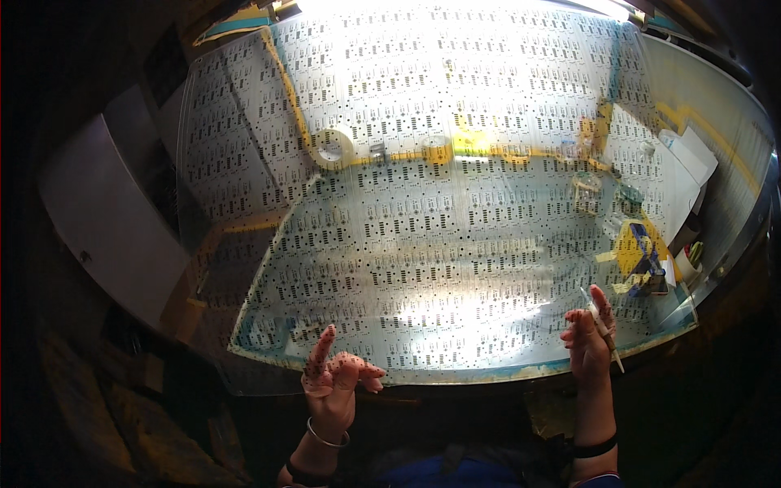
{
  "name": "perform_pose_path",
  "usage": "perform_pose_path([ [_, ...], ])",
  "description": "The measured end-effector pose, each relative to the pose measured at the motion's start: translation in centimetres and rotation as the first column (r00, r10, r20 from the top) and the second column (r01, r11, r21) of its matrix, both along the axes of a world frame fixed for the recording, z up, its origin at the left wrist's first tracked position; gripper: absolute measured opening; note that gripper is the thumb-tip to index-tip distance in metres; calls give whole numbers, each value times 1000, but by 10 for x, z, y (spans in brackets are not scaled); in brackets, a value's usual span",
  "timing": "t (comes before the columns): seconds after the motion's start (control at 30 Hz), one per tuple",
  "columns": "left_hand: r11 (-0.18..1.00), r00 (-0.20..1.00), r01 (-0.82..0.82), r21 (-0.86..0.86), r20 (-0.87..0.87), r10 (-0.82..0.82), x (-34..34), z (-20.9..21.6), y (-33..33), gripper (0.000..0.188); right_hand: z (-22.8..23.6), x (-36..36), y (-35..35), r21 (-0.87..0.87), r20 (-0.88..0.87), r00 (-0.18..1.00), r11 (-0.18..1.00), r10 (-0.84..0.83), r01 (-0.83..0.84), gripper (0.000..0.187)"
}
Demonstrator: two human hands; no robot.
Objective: Inspecting and marking a large transparent sheet with detailed micro-patterns on a lit workbench.
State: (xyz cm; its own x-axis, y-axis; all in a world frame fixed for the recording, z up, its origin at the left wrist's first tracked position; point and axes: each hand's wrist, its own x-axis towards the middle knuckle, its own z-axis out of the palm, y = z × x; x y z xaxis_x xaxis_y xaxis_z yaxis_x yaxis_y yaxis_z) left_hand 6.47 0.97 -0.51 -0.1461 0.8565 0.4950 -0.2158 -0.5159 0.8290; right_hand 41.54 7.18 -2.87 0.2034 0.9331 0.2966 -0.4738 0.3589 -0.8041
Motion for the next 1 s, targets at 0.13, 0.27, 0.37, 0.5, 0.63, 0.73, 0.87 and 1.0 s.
perform_pose_path([
  [0.13, 1000, 1000, 16, 5, -11, -16, 0, -1, 1, 55, -2, 2, 0, -4, 10, 1000, 1000, -3, 3, 51],
  [0.27, 1000, 1000, -1, -1, 0, 1, 0, -3, 1, 55, -3, 2, 1, 0, -11, 1000, 1000, 4, -4, 50],
  [0.37, 999, 996, 45, 2, 72, -45, 0, -2, -1, 54, -5, 3, 1, -14, -28, 1000, 1000, 1, -1, 49],
  [0.5, 999, 998, 49, 9, 46, -49, -2, -2, 0, 53, -6, 3, 2, -9, -45, 999, 1000, 9, -9, 49],
  [0.63, 997, 998, 64, 37, 23, -64, -3, -3, 1, 51, -5, 2, 2, 5, -68, 998, 1000, 16, -15, 49],
  [0.73, 999, 999, 47, 12, 17, -47, -4, 2, -2, 53, -6, 3, 2, 11, -61, 998, 1000, 16, -15, 49],
  [0.87, 994, 981, 111, 11, 157, -111, -6, 0, -4, 57, -6, 1, 5, 41, -37, 999, 999, 35, -33, 48],
  [1.0, 999, 997, 39, -12, 61, -38, -1, 3, -5, 61, -5, 6, 1, -9, 33, 999, 1000, -1, 2, 48],
])
